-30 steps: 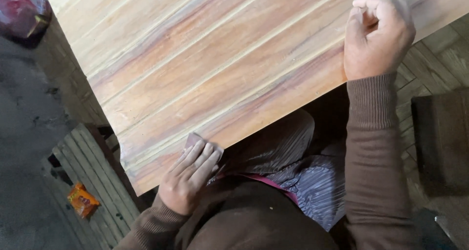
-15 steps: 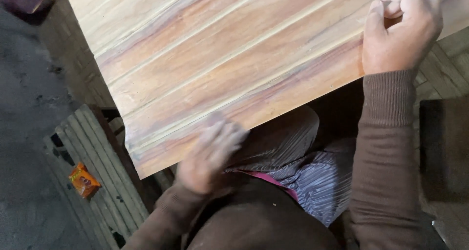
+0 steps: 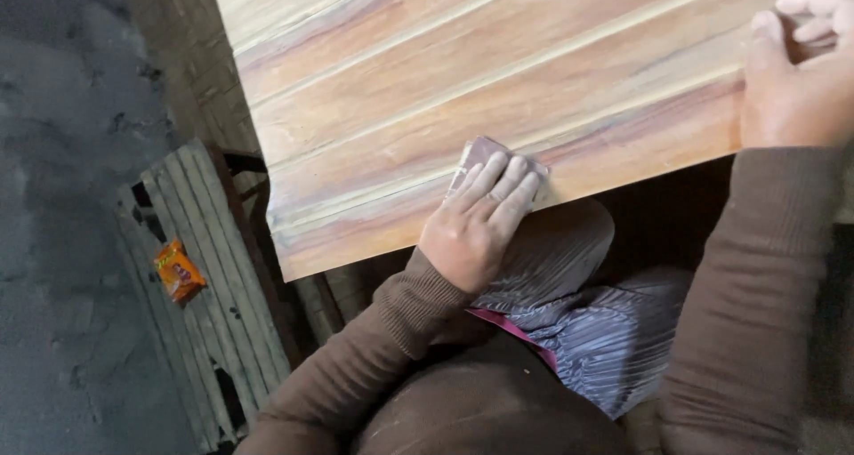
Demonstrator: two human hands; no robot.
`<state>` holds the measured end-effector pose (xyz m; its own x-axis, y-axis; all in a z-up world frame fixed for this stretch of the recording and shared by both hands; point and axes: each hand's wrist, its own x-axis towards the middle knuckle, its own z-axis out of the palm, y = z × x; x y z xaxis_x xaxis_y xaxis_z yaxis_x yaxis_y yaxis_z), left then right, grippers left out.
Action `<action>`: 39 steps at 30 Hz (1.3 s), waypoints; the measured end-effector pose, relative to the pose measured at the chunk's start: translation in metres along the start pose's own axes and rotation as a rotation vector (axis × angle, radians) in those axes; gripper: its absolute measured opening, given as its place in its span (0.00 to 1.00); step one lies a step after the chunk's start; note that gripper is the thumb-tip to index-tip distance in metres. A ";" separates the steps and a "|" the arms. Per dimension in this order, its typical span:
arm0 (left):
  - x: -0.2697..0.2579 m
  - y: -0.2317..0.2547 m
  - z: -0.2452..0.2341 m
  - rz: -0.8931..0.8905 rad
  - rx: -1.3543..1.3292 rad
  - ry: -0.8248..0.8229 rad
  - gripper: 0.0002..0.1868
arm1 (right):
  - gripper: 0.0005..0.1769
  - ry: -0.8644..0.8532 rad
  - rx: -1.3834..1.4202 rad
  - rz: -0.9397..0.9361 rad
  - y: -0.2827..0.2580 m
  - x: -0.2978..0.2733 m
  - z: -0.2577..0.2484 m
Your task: The person sands the surface of a large wooden board using a sanding block held in the right hand. They move the block back and forth along the grain of the wood, covering the entire surface area while seated on the floor.
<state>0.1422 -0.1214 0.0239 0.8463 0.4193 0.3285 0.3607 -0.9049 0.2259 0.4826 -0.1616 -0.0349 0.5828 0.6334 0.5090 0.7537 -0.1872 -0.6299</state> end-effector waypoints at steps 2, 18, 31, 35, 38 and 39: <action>-0.027 -0.012 -0.022 -0.019 -0.021 -0.052 0.22 | 0.08 -0.036 0.005 0.029 -0.023 0.001 -0.006; -0.015 -0.041 -0.083 0.008 -0.171 0.017 0.11 | 0.01 -0.051 -0.096 0.223 -0.033 -0.004 -0.006; 0.046 -0.076 -0.050 0.399 -0.347 0.076 0.12 | 0.07 0.063 -0.176 -0.058 -0.035 0.007 -0.013; 0.001 -0.109 -0.093 0.359 -0.178 -0.036 0.13 | 0.10 0.061 -0.152 -0.092 -0.049 0.011 -0.015; -0.016 -0.120 -0.109 0.264 -0.115 -0.022 0.14 | 0.10 0.053 -0.187 -0.054 -0.053 0.014 -0.014; -0.020 -0.121 -0.112 0.216 -0.099 -0.005 0.12 | 0.09 0.052 -0.195 -0.061 -0.051 0.011 -0.013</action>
<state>0.0381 -0.0123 0.0933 0.9019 0.2160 0.3741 0.1311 -0.9620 0.2394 0.4544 -0.1549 0.0104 0.5457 0.6093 0.5753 0.8294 -0.2948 -0.4745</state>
